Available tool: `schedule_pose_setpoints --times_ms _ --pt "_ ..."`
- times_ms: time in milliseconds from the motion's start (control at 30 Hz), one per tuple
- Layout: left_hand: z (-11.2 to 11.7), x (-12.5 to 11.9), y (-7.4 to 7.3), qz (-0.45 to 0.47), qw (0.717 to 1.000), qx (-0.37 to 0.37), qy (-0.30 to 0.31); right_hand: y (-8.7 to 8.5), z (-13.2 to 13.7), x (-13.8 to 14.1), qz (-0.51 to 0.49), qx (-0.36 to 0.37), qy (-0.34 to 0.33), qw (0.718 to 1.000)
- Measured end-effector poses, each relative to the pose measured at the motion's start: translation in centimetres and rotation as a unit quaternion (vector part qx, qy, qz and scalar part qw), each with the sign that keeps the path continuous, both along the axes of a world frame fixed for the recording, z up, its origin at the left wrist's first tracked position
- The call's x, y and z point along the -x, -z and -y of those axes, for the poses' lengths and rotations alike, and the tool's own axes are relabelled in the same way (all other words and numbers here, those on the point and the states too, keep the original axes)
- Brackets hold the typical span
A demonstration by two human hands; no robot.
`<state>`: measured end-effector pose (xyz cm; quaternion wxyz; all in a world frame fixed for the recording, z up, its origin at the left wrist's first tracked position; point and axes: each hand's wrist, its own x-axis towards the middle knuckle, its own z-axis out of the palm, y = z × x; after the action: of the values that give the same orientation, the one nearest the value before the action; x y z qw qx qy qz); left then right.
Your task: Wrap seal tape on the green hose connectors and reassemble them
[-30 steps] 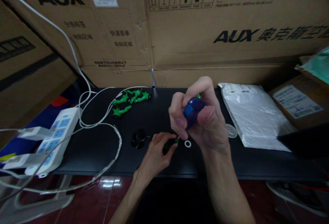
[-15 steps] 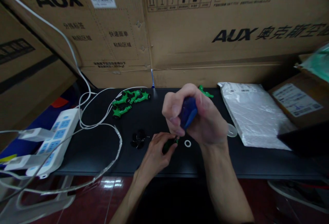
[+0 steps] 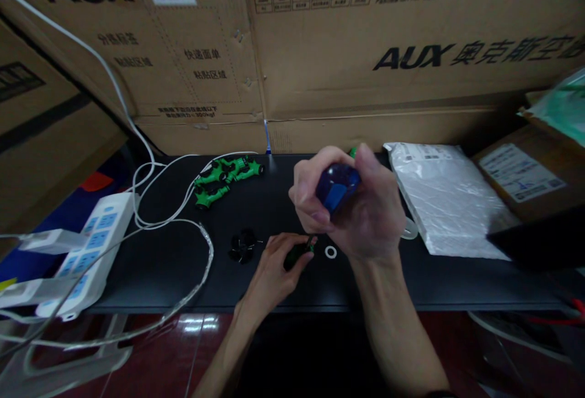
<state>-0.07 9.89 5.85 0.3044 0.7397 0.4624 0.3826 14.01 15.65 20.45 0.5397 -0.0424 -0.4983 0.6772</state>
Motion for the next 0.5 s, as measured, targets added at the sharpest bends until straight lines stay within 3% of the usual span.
schedule_pose_setpoints --times_ms 133,333,500 --pt "0.08 0.06 0.0 -0.006 1.0 0.006 -0.005 0.43 0.3 0.23 -0.022 -0.008 0.053 0.998" --pt "0.03 0.07 -0.5 -0.002 1.0 0.008 0.004 -0.21 -0.1 0.09 0.039 -0.031 0.03 0.998" --pt "-0.16 0.21 -0.32 -0.012 0.999 -0.017 0.024 0.26 -0.1 0.35 0.004 0.015 0.047 0.999"
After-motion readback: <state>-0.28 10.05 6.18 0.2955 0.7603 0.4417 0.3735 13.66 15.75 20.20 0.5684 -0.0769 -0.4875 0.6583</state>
